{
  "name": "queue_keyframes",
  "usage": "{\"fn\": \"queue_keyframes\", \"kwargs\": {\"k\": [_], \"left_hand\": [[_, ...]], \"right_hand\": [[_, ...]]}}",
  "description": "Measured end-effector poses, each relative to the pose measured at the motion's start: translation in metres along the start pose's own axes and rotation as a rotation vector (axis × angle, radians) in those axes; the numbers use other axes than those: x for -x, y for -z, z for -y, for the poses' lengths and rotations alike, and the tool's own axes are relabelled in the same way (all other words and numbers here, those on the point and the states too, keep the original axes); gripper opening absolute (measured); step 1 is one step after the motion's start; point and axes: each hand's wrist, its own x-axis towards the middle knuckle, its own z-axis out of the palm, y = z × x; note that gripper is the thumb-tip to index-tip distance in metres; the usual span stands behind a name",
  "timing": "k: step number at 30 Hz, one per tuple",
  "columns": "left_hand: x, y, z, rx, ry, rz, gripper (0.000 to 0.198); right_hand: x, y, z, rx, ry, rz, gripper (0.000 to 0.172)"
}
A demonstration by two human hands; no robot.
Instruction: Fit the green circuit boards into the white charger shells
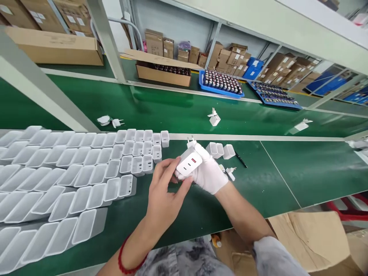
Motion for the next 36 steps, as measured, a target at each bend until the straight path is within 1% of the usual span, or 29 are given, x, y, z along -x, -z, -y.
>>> {"fn": "queue_keyframes", "kwargs": {"k": [4, 8, 13, 14, 16, 19, 20, 22, 25, 28, 30, 33, 36], "left_hand": [[0.001, 0.01, 0.003, -0.001, -0.049, -0.048, 0.031], [0.002, 0.016, 0.005, -0.009, -0.08, -0.084, 0.026], [0.002, 0.02, 0.007, -0.034, -0.086, -0.093, 0.024], [0.002, 0.02, 0.008, -0.044, -0.089, -0.094, 0.025], [0.002, 0.021, 0.009, -0.075, -0.094, -0.08, 0.032], [0.003, 0.028, 0.015, -0.063, -0.078, 0.016, 0.043], [0.003, 0.032, 0.017, -0.015, -0.044, 0.062, 0.043], [0.005, 0.042, 0.023, 0.126, 0.074, 0.158, 0.038], [0.011, 0.053, 0.029, 0.284, 0.288, 0.304, 0.031], [0.017, 0.054, 0.032, 0.335, 0.453, 0.412, 0.028], [0.02, 0.05, 0.032, 0.389, 0.541, 0.427, 0.032], [0.024, 0.044, 0.032, 0.538, 0.647, 0.419, 0.035], [0.028, 0.043, 0.034, 0.652, 0.731, 0.435, 0.035]], "right_hand": [[-0.001, -0.009, -0.009, 0.042, 0.008, 0.035, 0.051], [-0.004, -0.012, -0.015, 0.053, -0.022, 0.014, 0.05], [-0.007, -0.015, -0.02, 0.113, -0.023, -0.013, 0.049], [-0.006, -0.017, -0.021, 0.151, -0.001, -0.023, 0.049], [-0.003, -0.02, -0.025, 0.279, 0.101, -0.055, 0.044], [0.004, -0.02, -0.032, 0.564, 0.322, -0.079, 0.038], [0.006, -0.017, -0.035, 0.655, 0.367, -0.068, 0.039], [0.007, -0.008, -0.04, 0.762, 0.398, -0.046, 0.041], [0.004, 0.007, -0.049, 0.775, 0.352, -0.041, 0.045], [0.001, 0.013, -0.06, 0.734, 0.395, -0.001, 0.041], [0.001, 0.011, -0.069, 0.671, 0.429, -0.034, 0.033], [0.003, 0.005, -0.084, 0.537, 0.437, -0.155, 0.021], [0.007, 0.0, -0.093, 0.5, 0.526, -0.219, 0.017]]}}
